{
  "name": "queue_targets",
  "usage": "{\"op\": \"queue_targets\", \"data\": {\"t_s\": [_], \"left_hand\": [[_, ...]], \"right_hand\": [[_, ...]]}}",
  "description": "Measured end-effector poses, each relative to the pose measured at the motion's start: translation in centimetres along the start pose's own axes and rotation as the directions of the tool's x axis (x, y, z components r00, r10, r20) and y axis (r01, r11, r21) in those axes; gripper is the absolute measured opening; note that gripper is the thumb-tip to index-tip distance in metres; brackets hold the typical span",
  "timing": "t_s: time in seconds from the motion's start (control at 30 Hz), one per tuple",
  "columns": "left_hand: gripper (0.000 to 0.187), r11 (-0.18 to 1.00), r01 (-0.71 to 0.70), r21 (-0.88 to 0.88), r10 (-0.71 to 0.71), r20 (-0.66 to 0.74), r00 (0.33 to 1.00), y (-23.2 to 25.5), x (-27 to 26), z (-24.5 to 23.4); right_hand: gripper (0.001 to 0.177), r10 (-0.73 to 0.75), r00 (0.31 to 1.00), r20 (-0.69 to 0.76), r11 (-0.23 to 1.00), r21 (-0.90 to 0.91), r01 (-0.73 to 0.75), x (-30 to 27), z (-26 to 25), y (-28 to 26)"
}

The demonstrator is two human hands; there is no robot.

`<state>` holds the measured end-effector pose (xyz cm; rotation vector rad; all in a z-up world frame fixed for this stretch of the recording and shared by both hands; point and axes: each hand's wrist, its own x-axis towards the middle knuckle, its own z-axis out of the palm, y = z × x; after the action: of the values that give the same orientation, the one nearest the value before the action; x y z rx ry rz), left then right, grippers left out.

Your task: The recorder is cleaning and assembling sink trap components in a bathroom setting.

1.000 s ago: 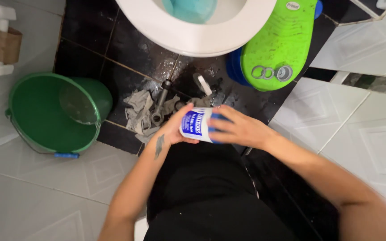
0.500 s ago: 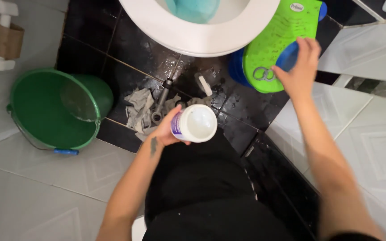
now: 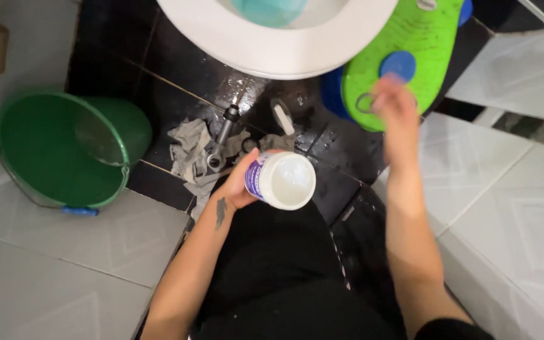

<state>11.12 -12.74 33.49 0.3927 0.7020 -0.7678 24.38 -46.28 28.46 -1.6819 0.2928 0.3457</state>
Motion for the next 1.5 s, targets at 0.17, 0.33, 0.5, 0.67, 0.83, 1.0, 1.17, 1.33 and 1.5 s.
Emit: {"op": "queue_targets", "data": {"t_s": [0.17,0.33,0.5,0.67,0.83,1.0,1.17,1.33,1.5], "left_hand": [[0.064,0.990,-0.031,0.136,0.022,0.069,0.997,0.8,0.9,1.4],[0.063,0.964,-0.076,0.253,0.083,-0.019,0.996,0.8,1.2,2.2],[0.062,0.961,-0.084,0.264,0.086,0.005,0.996,1.4,0.3,2.3],[0.063,0.956,-0.065,0.287,0.068,-0.003,0.998,1.2,0.3,2.0],[0.066,0.948,-0.023,0.318,0.033,-0.026,0.999,1.3,0.3,2.6],[0.067,0.966,0.012,0.260,-0.012,-0.002,1.000,1.0,0.8,2.9],[0.067,0.986,0.058,0.155,-0.060,0.006,0.998,0.6,1.6,1.1],[0.071,0.959,0.123,0.255,-0.118,-0.031,0.992,1.4,3.3,4.2],[0.103,0.925,0.195,0.325,-0.160,-0.130,0.978,-2.7,11.1,1.8]], "right_hand": [[0.057,0.157,0.911,0.381,0.963,0.143,-0.226,-10.7,6.3,-8.9],[0.064,0.182,0.926,0.330,0.943,0.207,-0.259,-11.8,8.8,-7.1],[0.062,0.198,0.956,0.217,0.965,0.130,-0.230,-11.7,10.2,-8.0],[0.062,0.242,0.958,0.155,0.968,0.020,-0.248,-11.6,11.2,-9.1],[0.064,0.233,0.964,0.128,0.972,0.003,-0.236,-11.6,11.3,-9.6],[0.075,0.221,0.958,0.181,0.974,0.004,-0.226,-11.5,10.9,-8.4],[0.074,0.195,0.918,0.346,0.874,0.364,-0.323,-11.4,8.4,-7.4],[0.068,0.186,0.909,0.374,0.616,0.676,-0.404,-11.3,7.7,-4.1],[0.057,0.236,0.957,0.166,0.400,0.881,-0.252,-9.7,5.1,2.2]]}}
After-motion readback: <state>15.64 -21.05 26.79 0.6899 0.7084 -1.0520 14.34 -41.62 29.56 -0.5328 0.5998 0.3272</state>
